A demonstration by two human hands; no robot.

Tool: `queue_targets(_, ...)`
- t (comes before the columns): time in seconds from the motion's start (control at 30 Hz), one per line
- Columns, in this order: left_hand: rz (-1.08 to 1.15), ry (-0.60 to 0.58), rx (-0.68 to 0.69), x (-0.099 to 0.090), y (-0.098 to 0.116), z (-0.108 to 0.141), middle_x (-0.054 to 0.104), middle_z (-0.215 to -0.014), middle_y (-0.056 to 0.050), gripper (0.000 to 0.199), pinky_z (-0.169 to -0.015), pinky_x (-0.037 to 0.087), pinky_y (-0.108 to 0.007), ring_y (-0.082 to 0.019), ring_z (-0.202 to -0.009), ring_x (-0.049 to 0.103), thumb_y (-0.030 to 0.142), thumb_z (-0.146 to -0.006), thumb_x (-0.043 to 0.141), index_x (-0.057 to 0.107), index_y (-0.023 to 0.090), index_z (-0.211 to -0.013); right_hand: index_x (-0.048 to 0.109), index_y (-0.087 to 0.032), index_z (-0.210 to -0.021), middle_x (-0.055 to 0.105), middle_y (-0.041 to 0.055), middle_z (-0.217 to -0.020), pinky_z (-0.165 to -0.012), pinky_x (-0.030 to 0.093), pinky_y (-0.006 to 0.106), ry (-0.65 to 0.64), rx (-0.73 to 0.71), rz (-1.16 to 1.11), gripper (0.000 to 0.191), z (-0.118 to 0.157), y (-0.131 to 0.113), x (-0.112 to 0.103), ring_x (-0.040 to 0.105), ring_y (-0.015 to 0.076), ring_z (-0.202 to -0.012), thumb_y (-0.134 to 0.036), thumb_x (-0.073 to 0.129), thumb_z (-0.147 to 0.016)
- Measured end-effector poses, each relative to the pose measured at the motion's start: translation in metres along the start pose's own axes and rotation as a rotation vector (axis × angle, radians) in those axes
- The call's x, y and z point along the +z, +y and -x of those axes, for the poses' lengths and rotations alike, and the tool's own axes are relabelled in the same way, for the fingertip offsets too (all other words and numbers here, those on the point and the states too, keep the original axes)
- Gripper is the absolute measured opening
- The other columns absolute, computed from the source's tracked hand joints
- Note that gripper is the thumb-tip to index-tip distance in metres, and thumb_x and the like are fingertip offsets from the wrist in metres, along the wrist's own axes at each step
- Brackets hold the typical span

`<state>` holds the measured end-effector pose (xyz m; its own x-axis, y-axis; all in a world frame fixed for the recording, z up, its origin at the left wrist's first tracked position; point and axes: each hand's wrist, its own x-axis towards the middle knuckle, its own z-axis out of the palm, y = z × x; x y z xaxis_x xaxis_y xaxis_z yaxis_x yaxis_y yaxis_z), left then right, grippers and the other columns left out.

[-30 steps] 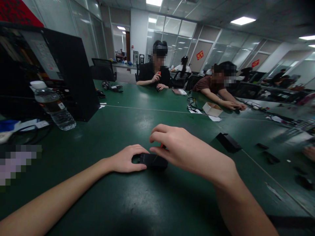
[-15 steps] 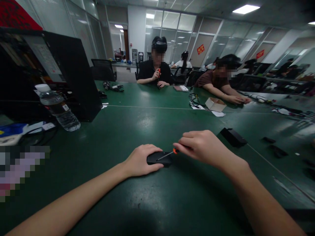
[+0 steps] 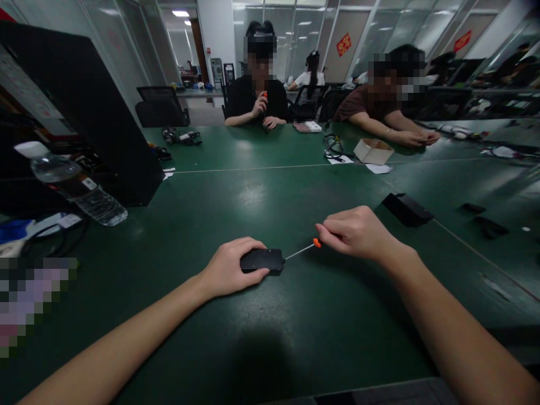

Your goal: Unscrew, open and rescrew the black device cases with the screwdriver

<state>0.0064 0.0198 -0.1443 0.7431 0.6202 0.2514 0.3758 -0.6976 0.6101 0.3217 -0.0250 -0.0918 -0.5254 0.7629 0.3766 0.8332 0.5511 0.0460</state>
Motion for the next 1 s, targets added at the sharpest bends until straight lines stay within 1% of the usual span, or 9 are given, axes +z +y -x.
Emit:
queue_targets(0.13, -0.011, 0.005, 0.008, 0.001, -0.001, 0.0, 0.073, -0.116, -0.008, 0.038, -0.091, 0.054, -0.039, -0.026, -0.104, 0.069, 0.041, -0.086, 0.075, 0.067, 0.021, -0.116, 0.056, -0.018, -0.056, 0.054, 0.0001, -0.052, -0.054, 0.026, 0.03, 0.026, -0.027, 0.032, 0.05, 0.0, -0.002, -0.002, 0.042, 0.0099, -0.047, -0.03, 0.042, -0.102)
queue_targets(0.27, -0.014, 0.012, 0.012, 0.002, -0.001, 0.001, 0.073, -0.116, -0.008, 0.037, -0.092, 0.055, -0.039, -0.026, -0.104, 0.07, 0.04, -0.085, 0.075, 0.067, 0.021, -0.116, 0.055, -0.019, -0.054, 0.054, 0.0006, -0.051, -0.054, 0.026, 0.03, 0.038, 0.015, 0.029, 0.05, 0.002, 0.002, -0.004, 0.044, 0.0109, -0.047, -0.031, 0.043, -0.101)
queue_targets(0.5, -0.005, -0.001, 0.003, 0.001, -0.001, 0.002, 0.072, -0.117, -0.008, 0.038, -0.092, 0.054, -0.04, -0.026, -0.105, 0.069, 0.04, -0.085, 0.075, 0.066, 0.021, -0.117, 0.056, -0.02, -0.054, 0.055, 0.0011, -0.052, -0.054, 0.026, 0.031, -0.017, 0.022, -0.003, 0.05, -0.001, 0.0, 0.001, 0.043, 0.0111, -0.047, -0.032, 0.042, -0.101)
queue_targets(0.7, -0.002, -0.001, 0.004, 0.0, 0.001, 0.001, 0.072, -0.116, -0.008, 0.038, -0.091, 0.054, -0.039, -0.026, -0.104, 0.069, 0.04, -0.086, 0.074, 0.066, 0.021, -0.117, 0.054, -0.019, -0.055, 0.054, 0.0007, -0.052, -0.054, 0.029, 0.03, -0.013, 0.033, 0.001, 0.05, 0.0, 0.001, 0.001, 0.045, 0.0106, -0.048, -0.031, 0.041, -0.102)
queue_targets(0.83, 0.012, -0.005, 0.002, -0.001, 0.001, 0.001, 0.072, -0.115, -0.008, 0.037, -0.09, 0.053, -0.038, -0.026, -0.102, 0.069, 0.039, -0.085, 0.075, 0.067, 0.02, -0.117, 0.057, -0.019, -0.057, 0.056, 0.0012, -0.053, -0.054, 0.029, 0.03, -0.042, 0.03, 0.02, 0.05, 0.0, 0.001, 0.004, 0.046, 0.0108, -0.048, -0.031, 0.04, -0.102)
queue_targets(0.93, 0.028, -0.006, 0.003, 0.001, 0.0, 0.002, 0.071, -0.115, -0.008, 0.037, -0.089, 0.053, -0.037, -0.026, -0.102, 0.068, 0.039, -0.085, 0.075, 0.066, 0.021, -0.117, 0.059, -0.019, -0.056, 0.058, 0.0013, -0.053, -0.054, 0.029, 0.031, -0.02, -0.019, 0.116, 0.052, -0.003, -0.001, 0.001, 0.046, 0.0111, -0.049, -0.031, 0.04, -0.103)
queue_targets(1.0, 0.034, -0.008, -0.004, 0.002, 0.0, 0.002, 0.071, -0.114, -0.007, 0.037, -0.088, 0.053, -0.036, -0.025, -0.101, 0.068, 0.038, -0.085, 0.075, 0.066, 0.021, -0.117, 0.059, -0.02, -0.055, 0.058, 0.0011, -0.053, -0.054, 0.029, 0.031, 0.05, -0.101, 0.222, 0.051, -0.005, -0.009, -0.007, 0.044, 0.0115, -0.049, -0.031, 0.045, -0.102)
